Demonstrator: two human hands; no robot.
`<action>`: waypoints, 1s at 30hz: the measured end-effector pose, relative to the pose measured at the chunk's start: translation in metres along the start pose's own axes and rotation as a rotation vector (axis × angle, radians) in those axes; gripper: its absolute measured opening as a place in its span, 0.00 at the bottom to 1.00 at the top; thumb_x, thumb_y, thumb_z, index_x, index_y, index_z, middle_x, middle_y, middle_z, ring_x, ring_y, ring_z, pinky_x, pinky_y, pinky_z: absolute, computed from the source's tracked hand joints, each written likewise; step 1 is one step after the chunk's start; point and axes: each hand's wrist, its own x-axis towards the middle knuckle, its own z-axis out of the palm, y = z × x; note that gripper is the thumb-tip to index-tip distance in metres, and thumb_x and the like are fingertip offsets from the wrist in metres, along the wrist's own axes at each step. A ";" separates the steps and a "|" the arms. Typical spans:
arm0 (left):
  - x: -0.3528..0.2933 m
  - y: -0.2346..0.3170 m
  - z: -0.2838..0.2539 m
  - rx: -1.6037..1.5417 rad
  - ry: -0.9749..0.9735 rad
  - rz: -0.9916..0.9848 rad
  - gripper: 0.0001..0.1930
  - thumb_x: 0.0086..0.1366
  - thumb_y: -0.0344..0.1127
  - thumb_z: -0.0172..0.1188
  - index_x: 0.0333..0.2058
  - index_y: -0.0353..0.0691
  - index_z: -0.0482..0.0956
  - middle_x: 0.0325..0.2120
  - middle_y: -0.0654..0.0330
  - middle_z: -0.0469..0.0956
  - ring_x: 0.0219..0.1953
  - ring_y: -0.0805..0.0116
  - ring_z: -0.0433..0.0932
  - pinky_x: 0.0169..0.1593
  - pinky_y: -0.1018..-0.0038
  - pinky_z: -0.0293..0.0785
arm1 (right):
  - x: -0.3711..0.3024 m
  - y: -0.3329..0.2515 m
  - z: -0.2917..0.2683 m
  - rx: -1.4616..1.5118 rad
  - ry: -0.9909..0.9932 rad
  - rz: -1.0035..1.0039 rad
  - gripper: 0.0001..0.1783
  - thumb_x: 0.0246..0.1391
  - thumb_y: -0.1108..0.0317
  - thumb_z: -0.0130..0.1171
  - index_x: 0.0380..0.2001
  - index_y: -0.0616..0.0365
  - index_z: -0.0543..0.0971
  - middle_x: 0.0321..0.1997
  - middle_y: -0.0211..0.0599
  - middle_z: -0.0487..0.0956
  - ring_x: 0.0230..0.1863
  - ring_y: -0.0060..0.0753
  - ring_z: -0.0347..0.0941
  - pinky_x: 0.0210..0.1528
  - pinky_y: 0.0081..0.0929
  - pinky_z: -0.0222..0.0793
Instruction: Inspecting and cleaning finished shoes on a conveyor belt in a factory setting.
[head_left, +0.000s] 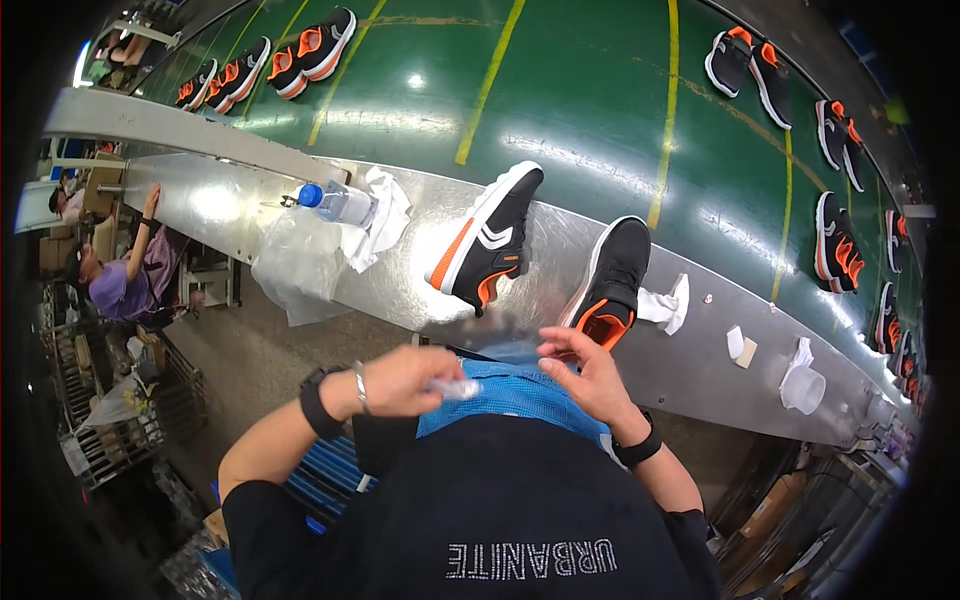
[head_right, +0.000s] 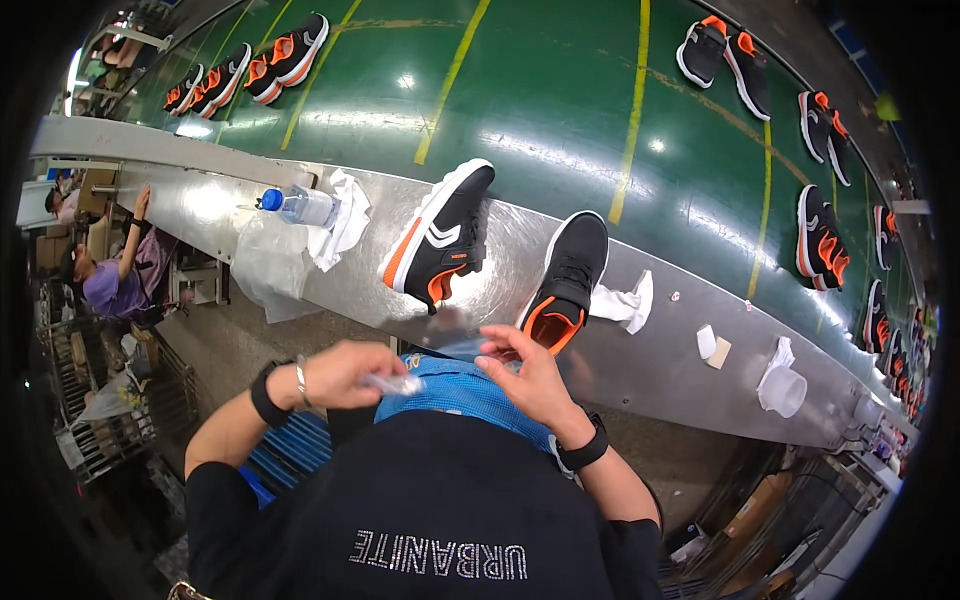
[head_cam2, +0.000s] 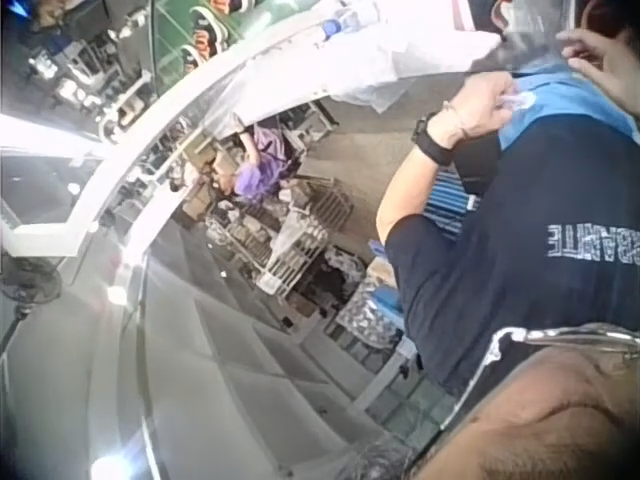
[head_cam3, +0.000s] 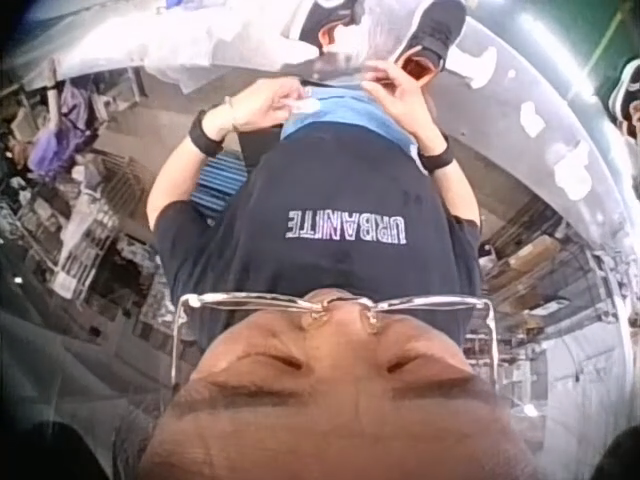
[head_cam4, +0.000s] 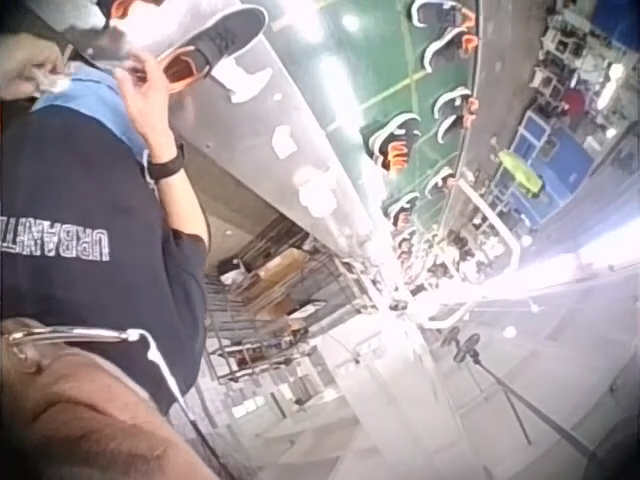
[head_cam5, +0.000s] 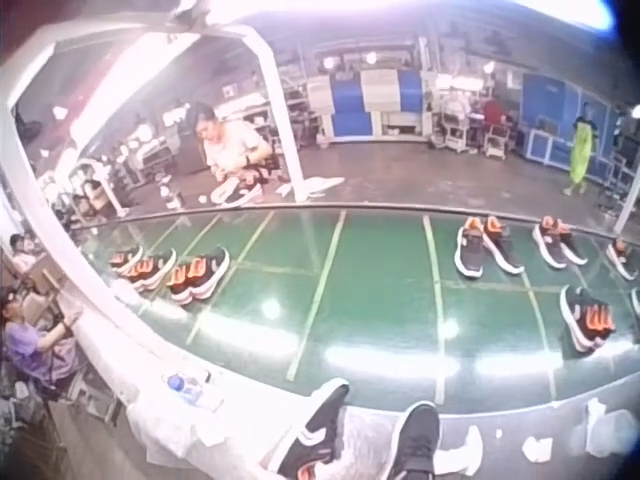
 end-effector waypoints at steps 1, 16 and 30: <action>-0.002 -0.012 0.019 -0.067 -0.062 0.033 0.09 0.47 0.26 0.55 0.29 0.38 0.65 0.32 0.56 0.75 0.31 0.58 0.74 0.35 0.70 0.69 | -0.002 0.000 0.000 -0.085 -0.046 0.001 0.19 0.47 0.70 0.58 0.44 0.61 0.71 0.35 0.34 0.75 0.39 0.22 0.70 0.44 0.21 0.65; 0.047 -0.112 0.124 0.424 -0.229 -0.436 0.13 0.59 0.28 0.42 0.42 0.27 0.63 0.36 0.38 0.71 0.38 0.45 0.74 0.40 0.62 0.71 | -0.013 0.006 0.015 -0.184 0.013 -0.112 0.16 0.47 0.69 0.57 0.41 0.62 0.72 0.35 0.38 0.74 0.38 0.27 0.72 0.41 0.22 0.66; 0.059 -0.234 0.178 0.297 -0.228 -0.259 0.16 0.57 0.37 0.51 0.41 0.34 0.69 0.40 0.44 0.72 0.42 0.49 0.71 0.44 0.64 0.67 | -0.036 0.016 0.001 -0.094 0.499 -0.111 0.12 0.47 0.73 0.57 0.37 0.62 0.74 0.32 0.33 0.75 0.33 0.19 0.70 0.38 0.18 0.66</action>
